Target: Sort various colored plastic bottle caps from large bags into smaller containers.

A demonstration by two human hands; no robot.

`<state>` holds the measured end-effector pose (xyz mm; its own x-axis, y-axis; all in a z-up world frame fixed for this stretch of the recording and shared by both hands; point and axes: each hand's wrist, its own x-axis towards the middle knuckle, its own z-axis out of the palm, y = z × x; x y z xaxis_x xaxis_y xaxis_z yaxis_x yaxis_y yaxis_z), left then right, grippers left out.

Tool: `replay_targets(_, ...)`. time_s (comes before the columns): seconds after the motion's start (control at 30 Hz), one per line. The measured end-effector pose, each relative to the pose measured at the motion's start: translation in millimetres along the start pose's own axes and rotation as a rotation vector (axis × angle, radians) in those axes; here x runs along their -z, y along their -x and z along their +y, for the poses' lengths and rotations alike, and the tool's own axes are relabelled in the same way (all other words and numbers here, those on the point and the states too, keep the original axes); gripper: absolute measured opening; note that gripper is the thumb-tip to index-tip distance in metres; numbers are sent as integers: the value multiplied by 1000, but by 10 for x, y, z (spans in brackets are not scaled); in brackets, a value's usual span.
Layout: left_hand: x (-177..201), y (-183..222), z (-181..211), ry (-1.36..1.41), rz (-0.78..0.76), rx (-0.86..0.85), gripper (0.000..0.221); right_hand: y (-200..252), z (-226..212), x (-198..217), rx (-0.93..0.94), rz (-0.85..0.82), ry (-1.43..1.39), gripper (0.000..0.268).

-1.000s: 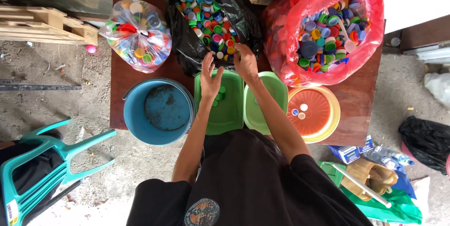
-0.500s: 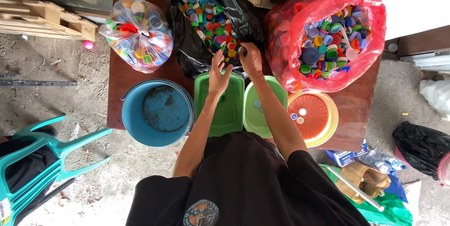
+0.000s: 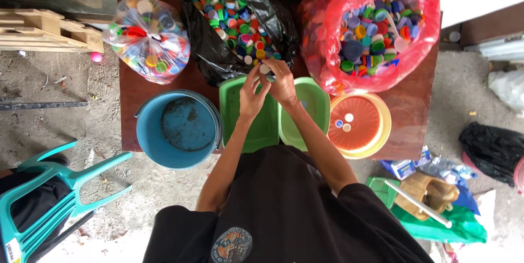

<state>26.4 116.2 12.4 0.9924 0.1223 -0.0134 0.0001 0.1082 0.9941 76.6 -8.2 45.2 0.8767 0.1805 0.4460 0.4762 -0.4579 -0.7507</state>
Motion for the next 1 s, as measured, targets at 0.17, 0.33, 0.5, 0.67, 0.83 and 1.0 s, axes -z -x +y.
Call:
replay_targets(0.17,-46,231,96,-9,-1,-36,66,179,-65,100,46,-9,11,48)
replay_targets(0.33,-109,351,-59,-19,-33,-79,61,421,-38,185,69,16,-6,46)
replay_targets(0.5,-260,450,-106,28,-70,-40,59,598,-137,357,-17,19,27,51)
replay_targets(0.67,-463,504,81,14,-157,-37,60,704,-172,605,-62,72,44,45)
replay_targets(0.83,-693,543,195,-10,-255,-27,59,802,-242,878,-129,139,107,42)
replay_targets(1.0,-992,578,123,-28,-385,-36,59,926,-290,1187,-147,224,192,43)
